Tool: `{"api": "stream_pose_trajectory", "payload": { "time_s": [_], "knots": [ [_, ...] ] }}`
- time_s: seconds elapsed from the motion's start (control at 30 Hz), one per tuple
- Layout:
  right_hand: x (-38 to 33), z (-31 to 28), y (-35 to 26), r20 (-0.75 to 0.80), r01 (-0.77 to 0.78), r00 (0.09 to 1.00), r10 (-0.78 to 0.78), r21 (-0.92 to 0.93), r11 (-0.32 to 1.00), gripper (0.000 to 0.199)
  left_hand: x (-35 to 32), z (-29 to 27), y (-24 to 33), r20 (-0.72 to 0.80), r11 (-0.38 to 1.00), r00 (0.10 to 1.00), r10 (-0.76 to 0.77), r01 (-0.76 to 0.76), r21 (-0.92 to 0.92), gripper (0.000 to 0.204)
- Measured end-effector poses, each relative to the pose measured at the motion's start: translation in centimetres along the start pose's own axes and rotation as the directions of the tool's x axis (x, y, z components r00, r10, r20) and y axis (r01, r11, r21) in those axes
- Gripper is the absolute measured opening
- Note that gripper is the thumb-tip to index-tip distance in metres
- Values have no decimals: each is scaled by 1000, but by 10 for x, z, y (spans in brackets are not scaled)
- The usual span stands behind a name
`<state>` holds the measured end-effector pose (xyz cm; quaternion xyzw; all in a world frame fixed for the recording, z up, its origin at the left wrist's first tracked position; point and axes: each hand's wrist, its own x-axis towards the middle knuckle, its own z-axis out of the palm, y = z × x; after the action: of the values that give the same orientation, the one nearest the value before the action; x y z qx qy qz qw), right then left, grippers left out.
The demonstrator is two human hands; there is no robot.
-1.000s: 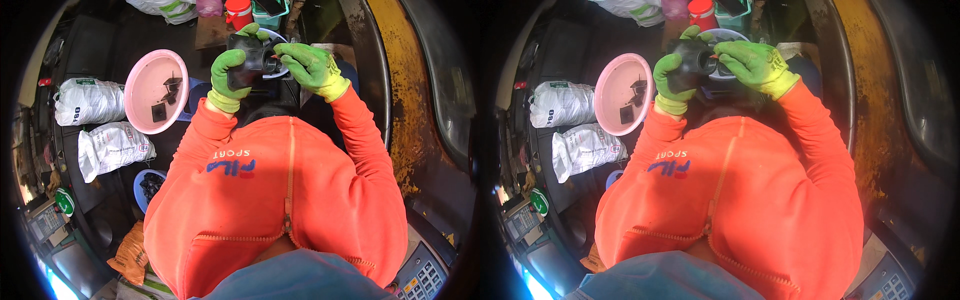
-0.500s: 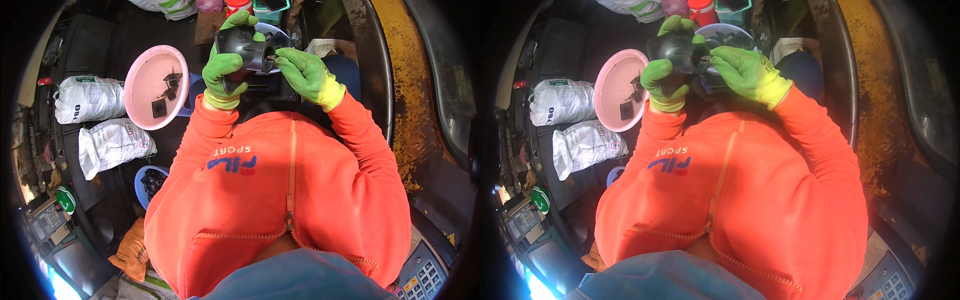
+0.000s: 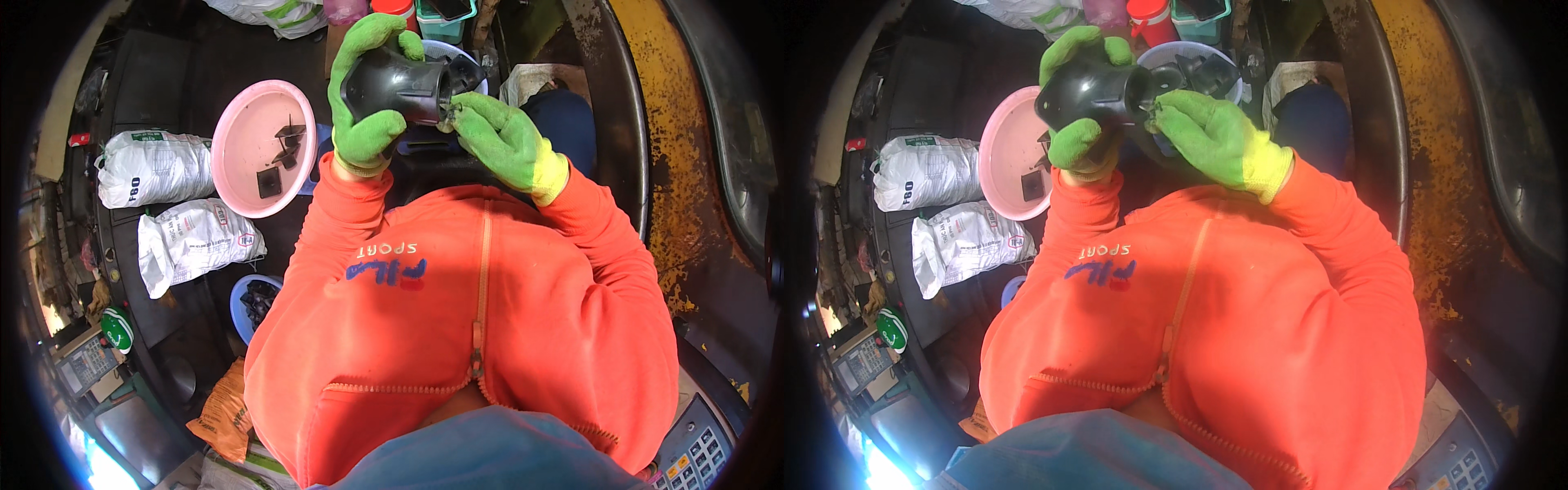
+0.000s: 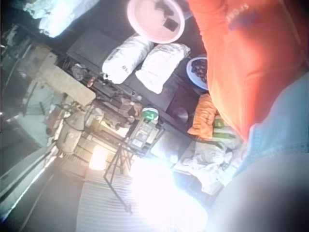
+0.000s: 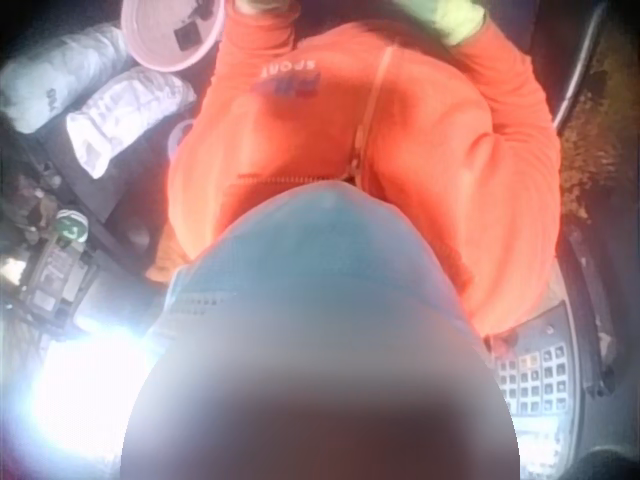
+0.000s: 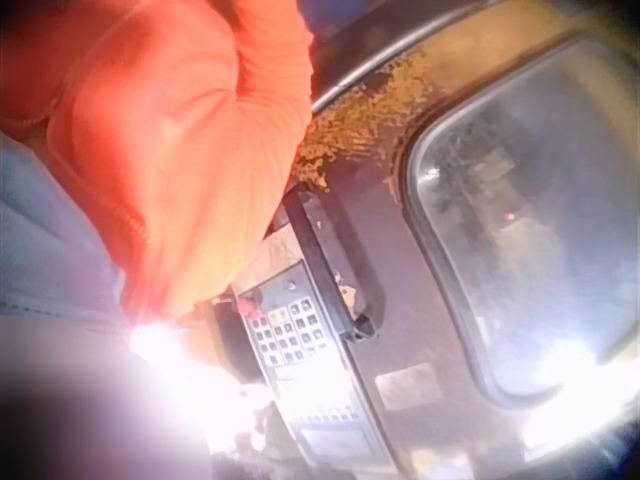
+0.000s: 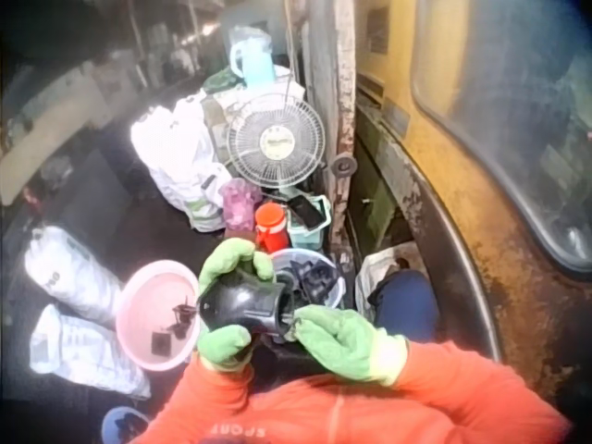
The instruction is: The person assembles small black plastic components by hand, inserting pieces into larger housings and placing finished units into a white bucket. The person also uses pliers to manipulate metal parts in a black tray and operates a nearby machine by pressing a button.
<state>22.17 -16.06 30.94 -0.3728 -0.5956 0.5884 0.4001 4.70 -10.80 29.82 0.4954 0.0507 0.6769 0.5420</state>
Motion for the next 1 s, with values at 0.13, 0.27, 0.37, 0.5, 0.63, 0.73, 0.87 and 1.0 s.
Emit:
{"api": "stream_pose_trajectory", "payload": {
  "time_s": [0.13,0.27,0.37,0.5,0.63,0.73,0.87,1.0],
  "knots": [
    [-1,5,-11,-7,-114,993,117,174,978,21,4,-6,0,110,942,978,178,-202,267,73],
    [-6,1,-28,182,-384,923,338,421,822,26,12,-21,-1,379,738,872,310,-472,482,65],
    [-6,-1,-30,275,-477,877,394,601,642,33,15,-31,-2,491,604,814,310,-568,560,63],
    [14,-19,-19,423,-412,906,25,865,287,38,11,-40,-3,433,593,876,212,-468,655,72],
    [61,-68,5,275,-166,940,-201,885,435,38,-3,-43,-6,-72,991,990,-119,123,56,88],
    [118,-82,57,15,-231,973,232,-47,972,36,-15,-57,-4,-164,931,965,-204,139,-337,77],
    [130,-74,138,-41,-102,919,393,-985,137,41,-54,-106,15,-270,855,925,-268,99,-510,64],
    [124,-84,156,135,8,896,424,-957,289,52,-157,-175,54,-639,911,694,-333,61,-409,50]
  ]
}}
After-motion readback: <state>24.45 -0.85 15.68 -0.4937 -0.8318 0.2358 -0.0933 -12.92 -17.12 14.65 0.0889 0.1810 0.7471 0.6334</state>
